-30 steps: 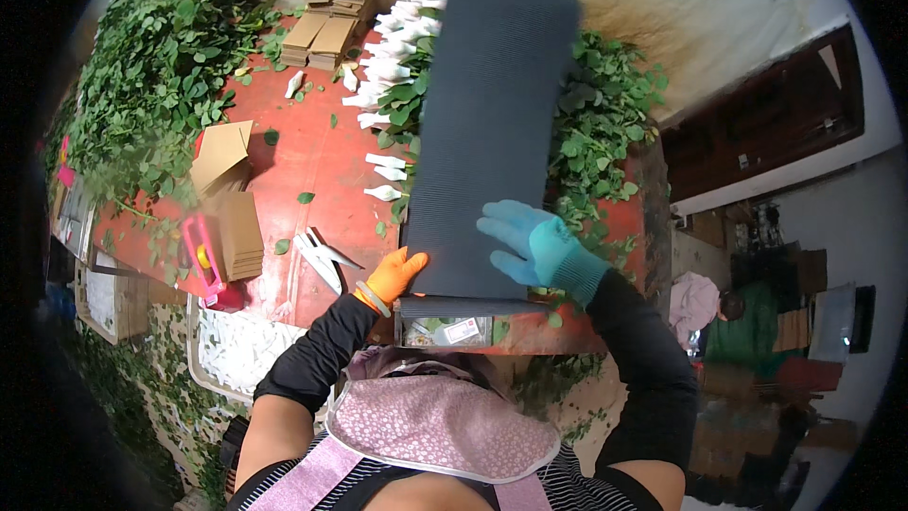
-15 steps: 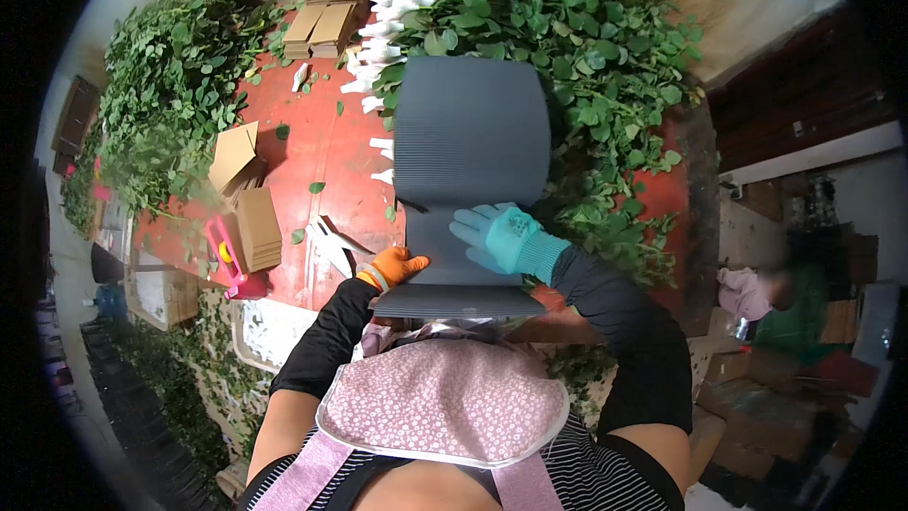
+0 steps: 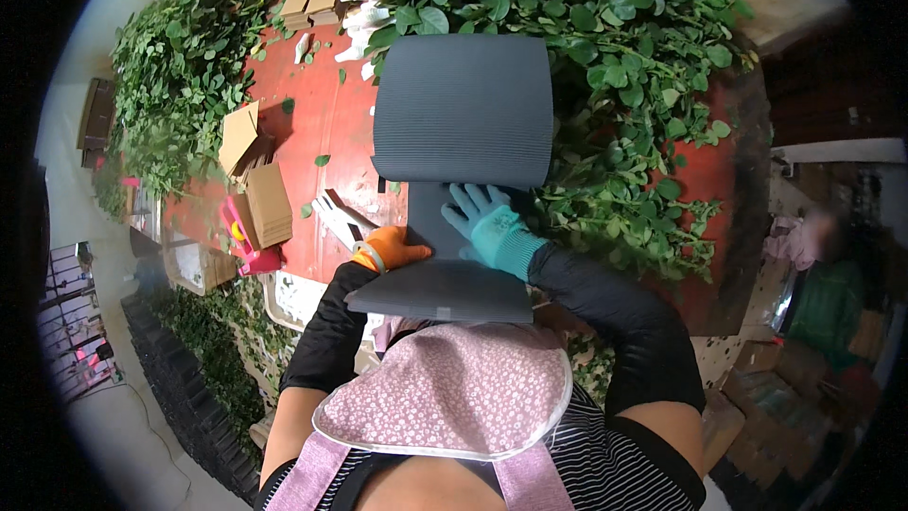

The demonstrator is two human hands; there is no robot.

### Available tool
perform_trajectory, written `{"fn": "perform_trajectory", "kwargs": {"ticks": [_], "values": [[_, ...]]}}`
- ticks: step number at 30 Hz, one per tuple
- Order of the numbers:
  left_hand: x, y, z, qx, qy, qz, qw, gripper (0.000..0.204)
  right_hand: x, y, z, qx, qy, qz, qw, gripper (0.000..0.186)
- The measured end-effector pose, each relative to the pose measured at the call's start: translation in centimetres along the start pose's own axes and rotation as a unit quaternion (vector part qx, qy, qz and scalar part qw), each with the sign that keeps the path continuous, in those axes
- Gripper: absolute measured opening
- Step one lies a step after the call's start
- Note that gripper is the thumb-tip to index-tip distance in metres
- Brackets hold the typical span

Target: The person places pink roses and green foliage into a black foam floral block, arranging them one at a time. The person uses both hands to position the stems and leaves within the block.

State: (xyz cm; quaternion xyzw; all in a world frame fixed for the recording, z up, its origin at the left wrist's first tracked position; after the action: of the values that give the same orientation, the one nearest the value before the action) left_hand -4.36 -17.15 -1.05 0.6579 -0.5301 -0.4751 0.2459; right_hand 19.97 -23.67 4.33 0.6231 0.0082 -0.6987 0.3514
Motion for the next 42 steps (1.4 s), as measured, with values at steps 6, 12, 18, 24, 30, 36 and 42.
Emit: {"fn": "perform_trajectory", "kwargs": {"ticks": [6,12,18,24,30,36,42], "values": [[-0.6,1.2,-0.9,0.004,-0.039,-0.029,0.999,0.06,-0.6,0.4,-0.2,-0.027,-0.043,-0.016,0.999,0.077],[-3.5,4.1,0.7,0.0,0.026,-0.093,0.995,0.048,-1.0,0.0,0.2,0.003,-0.024,0.04,0.999,0.074],[-11.5,10.2,16.5,-0.266,-0.118,-0.564,0.773,0.074,-0.6,0.0,0.4,0.012,-0.027,0.048,0.998,0.073],[-11.9,9.7,24.0,-0.332,-0.025,-0.45,0.828,0.068,-1.0,-0.2,0.5,0.013,-0.016,0.067,0.998,0.071],[-11.8,9.8,26.2,-0.27,0.071,-0.454,0.846,0.063,-1.4,-0.2,0.5,0.001,-0.036,0.052,0.998,0.074],[-11.2,10.3,28.5,-0.112,0.217,-0.482,0.842,0.033,-1.2,-0.7,0.6,0.012,-0.017,0.068,0.997,0.072],[-11.2,11.9,25.8,-0.004,0.261,-0.528,0.808,0.022,-1.1,-0.7,0.6,0.019,-0.015,0.07,0.997,0.071]]}}
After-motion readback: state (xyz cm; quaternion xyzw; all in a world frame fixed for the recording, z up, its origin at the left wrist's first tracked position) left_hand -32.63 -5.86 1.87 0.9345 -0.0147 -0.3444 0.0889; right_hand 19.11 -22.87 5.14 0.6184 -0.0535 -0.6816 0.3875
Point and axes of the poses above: each hand's wrist, its own y-axis away from the middle knuckle, its own x-axis out of the palm, z = x × y, the point moved 1 cm from there along -y, towards the middle knuckle, and after that the axes turned 14 degrees about z, right-handed, at the moved point
